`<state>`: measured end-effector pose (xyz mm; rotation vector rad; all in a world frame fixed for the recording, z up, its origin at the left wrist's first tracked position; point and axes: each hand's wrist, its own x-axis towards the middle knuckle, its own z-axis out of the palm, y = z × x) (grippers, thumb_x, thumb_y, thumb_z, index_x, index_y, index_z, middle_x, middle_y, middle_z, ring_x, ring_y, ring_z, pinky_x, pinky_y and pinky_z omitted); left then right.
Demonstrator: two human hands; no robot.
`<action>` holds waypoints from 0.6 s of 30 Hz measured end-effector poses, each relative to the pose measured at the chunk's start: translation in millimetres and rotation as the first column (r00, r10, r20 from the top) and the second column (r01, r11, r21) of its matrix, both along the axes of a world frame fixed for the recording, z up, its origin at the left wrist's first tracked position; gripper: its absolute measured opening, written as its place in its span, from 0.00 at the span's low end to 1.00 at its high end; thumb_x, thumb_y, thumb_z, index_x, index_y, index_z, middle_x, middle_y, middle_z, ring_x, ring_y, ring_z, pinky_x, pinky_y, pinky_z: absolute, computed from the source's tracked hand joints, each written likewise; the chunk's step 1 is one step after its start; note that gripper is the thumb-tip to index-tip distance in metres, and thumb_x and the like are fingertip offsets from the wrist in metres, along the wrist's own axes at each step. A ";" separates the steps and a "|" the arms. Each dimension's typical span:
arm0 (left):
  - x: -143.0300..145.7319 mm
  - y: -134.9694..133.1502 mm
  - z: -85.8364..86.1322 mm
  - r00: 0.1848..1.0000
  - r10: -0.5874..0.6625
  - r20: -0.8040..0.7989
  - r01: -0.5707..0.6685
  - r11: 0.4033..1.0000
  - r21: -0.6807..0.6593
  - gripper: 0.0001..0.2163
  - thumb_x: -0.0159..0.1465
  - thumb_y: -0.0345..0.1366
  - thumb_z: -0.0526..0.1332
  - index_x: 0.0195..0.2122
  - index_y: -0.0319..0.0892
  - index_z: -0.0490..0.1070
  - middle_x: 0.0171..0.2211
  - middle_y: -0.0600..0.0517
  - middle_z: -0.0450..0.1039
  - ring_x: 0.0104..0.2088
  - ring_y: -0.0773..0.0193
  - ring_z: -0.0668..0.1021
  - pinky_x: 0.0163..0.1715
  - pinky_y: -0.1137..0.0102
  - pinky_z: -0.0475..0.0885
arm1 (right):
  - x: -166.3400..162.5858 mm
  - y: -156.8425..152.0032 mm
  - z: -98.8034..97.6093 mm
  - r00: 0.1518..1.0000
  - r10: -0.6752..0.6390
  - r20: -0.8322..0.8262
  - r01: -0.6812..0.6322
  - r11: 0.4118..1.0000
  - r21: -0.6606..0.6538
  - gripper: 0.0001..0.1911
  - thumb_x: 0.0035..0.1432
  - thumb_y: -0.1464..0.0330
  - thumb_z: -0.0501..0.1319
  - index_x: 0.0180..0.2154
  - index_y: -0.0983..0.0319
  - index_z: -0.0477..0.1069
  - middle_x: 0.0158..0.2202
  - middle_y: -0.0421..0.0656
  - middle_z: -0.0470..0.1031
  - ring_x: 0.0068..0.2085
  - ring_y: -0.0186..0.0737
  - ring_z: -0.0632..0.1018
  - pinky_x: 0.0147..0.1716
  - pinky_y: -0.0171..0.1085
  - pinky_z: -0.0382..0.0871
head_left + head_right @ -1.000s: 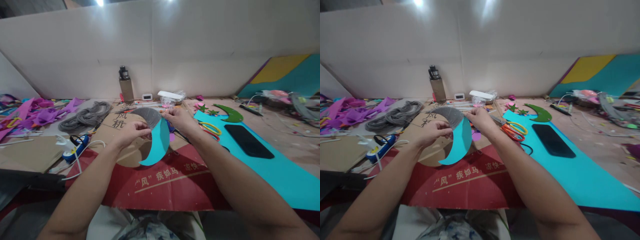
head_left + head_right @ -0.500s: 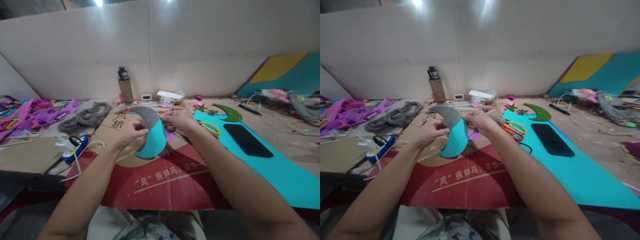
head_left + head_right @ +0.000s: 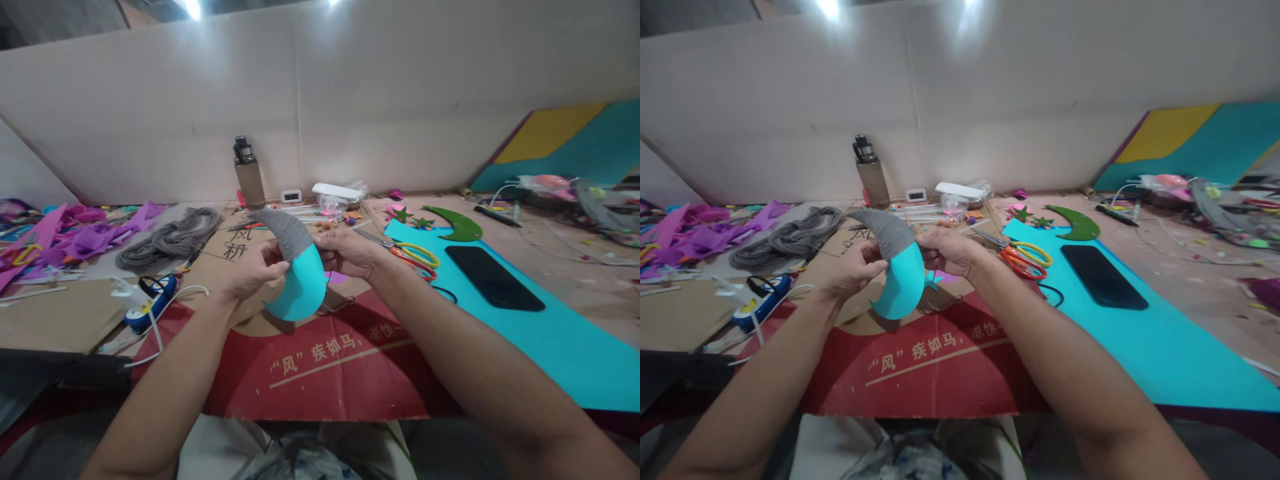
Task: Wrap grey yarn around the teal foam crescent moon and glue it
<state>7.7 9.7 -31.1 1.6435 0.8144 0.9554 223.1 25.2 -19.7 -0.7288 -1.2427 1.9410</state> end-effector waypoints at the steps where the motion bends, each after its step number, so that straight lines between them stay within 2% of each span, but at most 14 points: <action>1: 0.6 -0.3 0.8 1.000 0.003 -0.029 -0.003 1.000 -0.009 0.14 0.50 0.40 0.66 0.35 0.38 0.73 0.32 0.49 0.75 0.34 0.62 0.75 0.36 0.69 0.69 | -0.1 0.4 -0.2 1.000 -0.007 0.002 0.007 1.000 0.006 0.16 0.52 0.65 0.65 0.22 0.62 0.58 0.16 0.31 0.53 0.19 0.24 0.55 0.19 0.27 0.51; 6: 3.9 -2.7 8.3 0.994 -0.014 -0.109 0.003 0.995 -0.102 0.13 0.51 0.39 0.67 0.34 0.37 0.72 0.32 0.50 0.74 0.31 0.65 0.73 0.33 0.70 0.68 | 1.1 5.0 -0.5 0.977 -0.188 0.103 0.180 0.980 0.081 0.14 0.55 0.69 0.62 0.22 0.63 0.59 0.16 0.32 0.53 0.18 0.23 0.53 0.17 0.26 0.45; 10: 1.8 -2.4 9.3 0.996 -0.075 -0.056 0.066 0.988 -0.140 0.14 0.52 0.38 0.67 0.38 0.37 0.73 0.34 0.49 0.74 0.31 0.67 0.73 0.33 0.72 0.67 | 3.4 5.0 3.8 0.963 -0.239 0.127 0.226 0.968 0.104 0.14 0.55 0.70 0.61 0.21 0.63 0.59 0.16 0.32 0.53 0.18 0.23 0.53 0.17 0.27 0.45; 13: -1.5 0.7 5.3 0.997 -0.083 0.002 0.082 0.979 -0.184 0.14 0.52 0.37 0.67 0.39 0.38 0.74 0.32 0.49 0.74 0.31 0.68 0.73 0.33 0.72 0.67 | 5.6 4.5 8.5 0.955 -0.267 0.126 0.258 0.962 0.085 0.14 0.56 0.72 0.59 0.21 0.63 0.59 0.16 0.32 0.52 0.17 0.23 0.53 0.17 0.27 0.44; 15: -2.8 4.1 2.2 0.998 -0.033 0.047 0.043 0.972 -0.233 0.11 0.53 0.35 0.65 0.36 0.37 0.74 0.30 0.50 0.74 0.29 0.68 0.73 0.31 0.72 0.67 | 6.2 4.3 11.3 0.948 -0.291 0.133 0.282 0.956 0.082 0.15 0.57 0.74 0.57 0.20 0.63 0.58 0.15 0.32 0.51 0.17 0.23 0.53 0.16 0.27 0.43; 18: -2.1 8.8 0.1 0.984 0.144 0.101 -0.113 0.957 -0.267 0.04 0.52 0.31 0.62 0.29 0.37 0.74 0.25 0.52 0.70 0.24 0.71 0.70 0.26 0.75 0.65 | 5.0 3.1 14.0 0.933 -0.324 0.157 0.310 0.945 0.106 0.16 0.59 0.75 0.56 0.19 0.63 0.58 0.14 0.32 0.51 0.16 0.23 0.52 0.16 0.28 0.42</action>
